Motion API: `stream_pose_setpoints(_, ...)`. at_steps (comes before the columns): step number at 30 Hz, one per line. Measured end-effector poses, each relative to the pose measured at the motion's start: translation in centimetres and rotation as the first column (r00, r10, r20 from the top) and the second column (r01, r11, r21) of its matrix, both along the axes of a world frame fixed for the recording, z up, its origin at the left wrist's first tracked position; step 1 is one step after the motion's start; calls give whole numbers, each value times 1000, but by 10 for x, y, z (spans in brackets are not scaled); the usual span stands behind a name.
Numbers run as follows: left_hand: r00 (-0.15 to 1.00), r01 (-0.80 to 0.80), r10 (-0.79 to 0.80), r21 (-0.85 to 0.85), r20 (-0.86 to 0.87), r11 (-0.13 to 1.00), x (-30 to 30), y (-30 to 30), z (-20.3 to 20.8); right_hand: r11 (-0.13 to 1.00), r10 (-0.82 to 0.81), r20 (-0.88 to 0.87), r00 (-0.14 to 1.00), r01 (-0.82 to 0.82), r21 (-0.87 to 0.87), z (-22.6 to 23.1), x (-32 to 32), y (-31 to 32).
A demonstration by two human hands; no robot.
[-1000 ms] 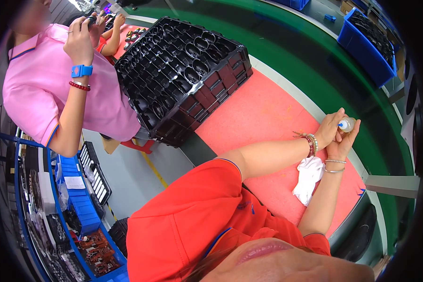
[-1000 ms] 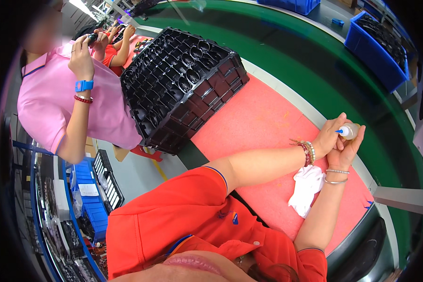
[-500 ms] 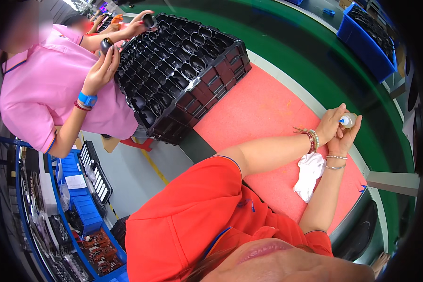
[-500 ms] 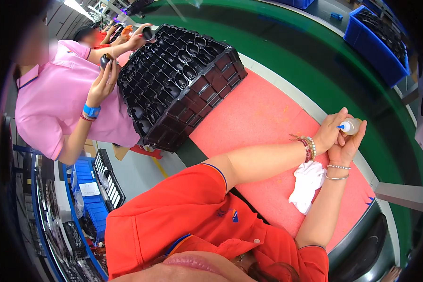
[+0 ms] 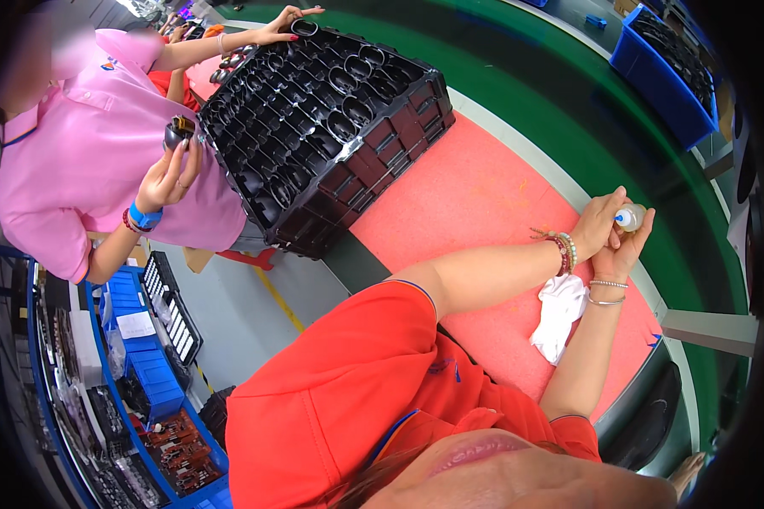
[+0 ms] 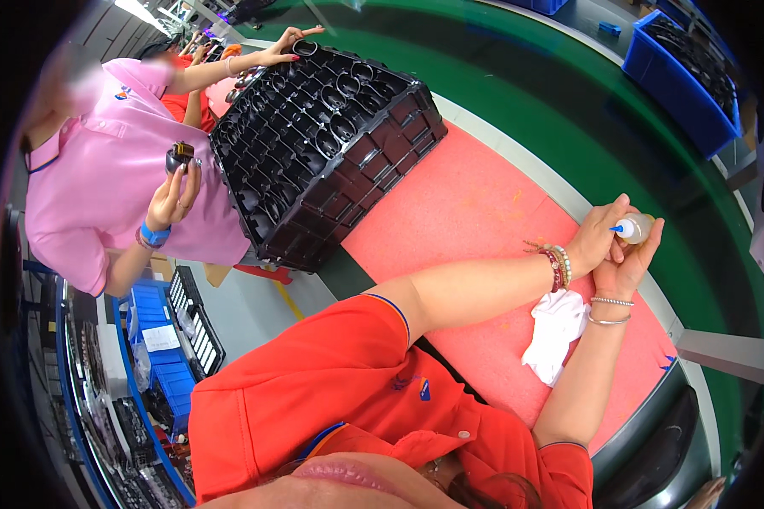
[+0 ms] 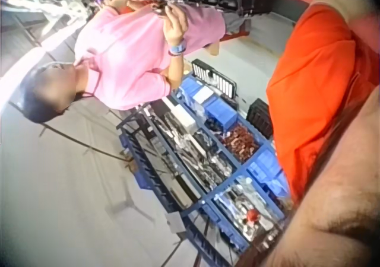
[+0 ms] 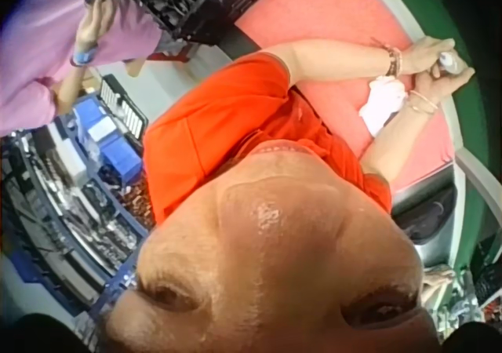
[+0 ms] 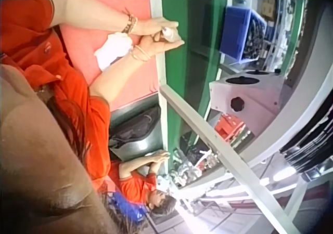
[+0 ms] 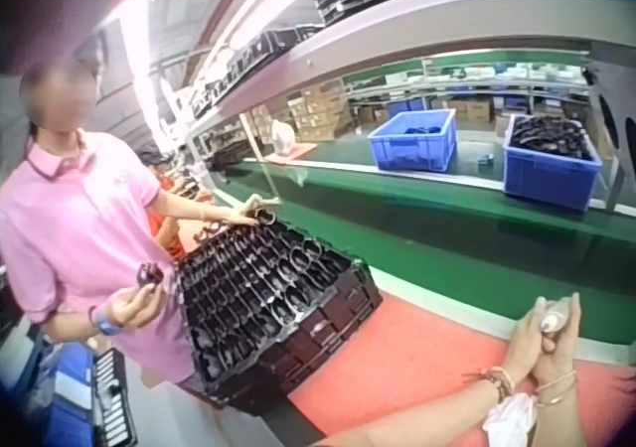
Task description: Applying liquid from a dispenser to small electronic components at a workbench.
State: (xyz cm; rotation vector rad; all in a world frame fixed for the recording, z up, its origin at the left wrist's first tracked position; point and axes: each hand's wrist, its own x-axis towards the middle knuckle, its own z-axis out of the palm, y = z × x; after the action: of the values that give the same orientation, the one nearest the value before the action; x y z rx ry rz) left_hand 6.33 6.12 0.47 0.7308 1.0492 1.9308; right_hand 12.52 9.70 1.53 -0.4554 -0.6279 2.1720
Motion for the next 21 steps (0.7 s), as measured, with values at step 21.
stream_pose_setpoints(21, 1000, 12, -12, -18, -3, 1000, -1, -1, 3, 1000, 4, -1, 1000, -4, -3, -4, 1, 3)
